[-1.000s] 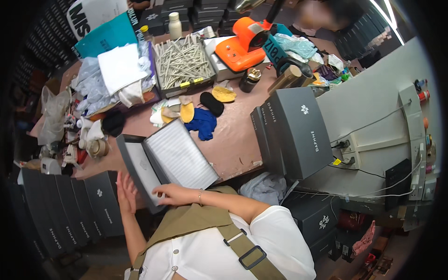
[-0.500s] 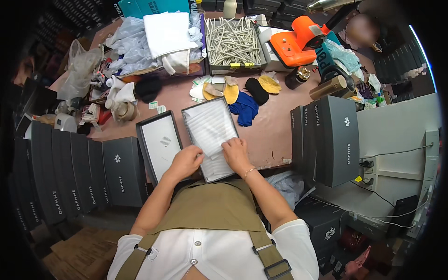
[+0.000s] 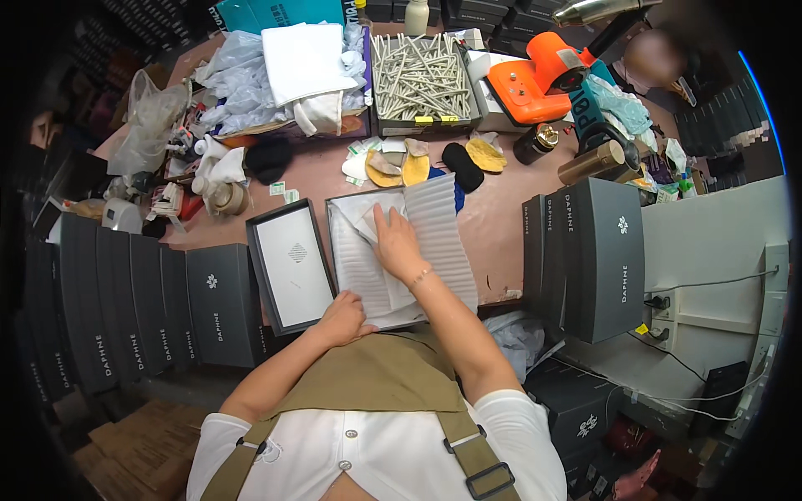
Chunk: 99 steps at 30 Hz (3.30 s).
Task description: Inspecting beige high-heeled shoes and packing them into a branded shoe box with tissue paper.
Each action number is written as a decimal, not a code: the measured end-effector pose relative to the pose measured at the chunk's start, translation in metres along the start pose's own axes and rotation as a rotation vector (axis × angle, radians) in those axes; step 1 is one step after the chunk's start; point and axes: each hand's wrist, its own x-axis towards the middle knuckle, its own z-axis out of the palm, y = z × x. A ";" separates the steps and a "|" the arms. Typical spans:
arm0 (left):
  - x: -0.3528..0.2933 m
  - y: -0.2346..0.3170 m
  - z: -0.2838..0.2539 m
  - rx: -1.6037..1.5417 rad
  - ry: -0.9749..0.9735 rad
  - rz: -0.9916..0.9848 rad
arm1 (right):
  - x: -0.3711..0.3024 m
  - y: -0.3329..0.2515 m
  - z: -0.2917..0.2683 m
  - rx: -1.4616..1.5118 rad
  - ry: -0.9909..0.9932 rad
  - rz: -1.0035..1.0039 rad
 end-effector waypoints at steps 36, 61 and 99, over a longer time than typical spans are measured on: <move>-0.051 0.045 -0.089 -1.080 0.594 -0.320 | 0.027 -0.095 0.095 0.360 -0.415 -0.341; 0.057 -0.060 0.007 -0.975 0.807 -0.658 | -0.084 0.065 0.036 0.270 -0.076 0.391; -0.030 -0.055 -0.114 -2.072 1.258 -0.320 | -0.041 -0.043 -0.071 1.594 -0.358 0.535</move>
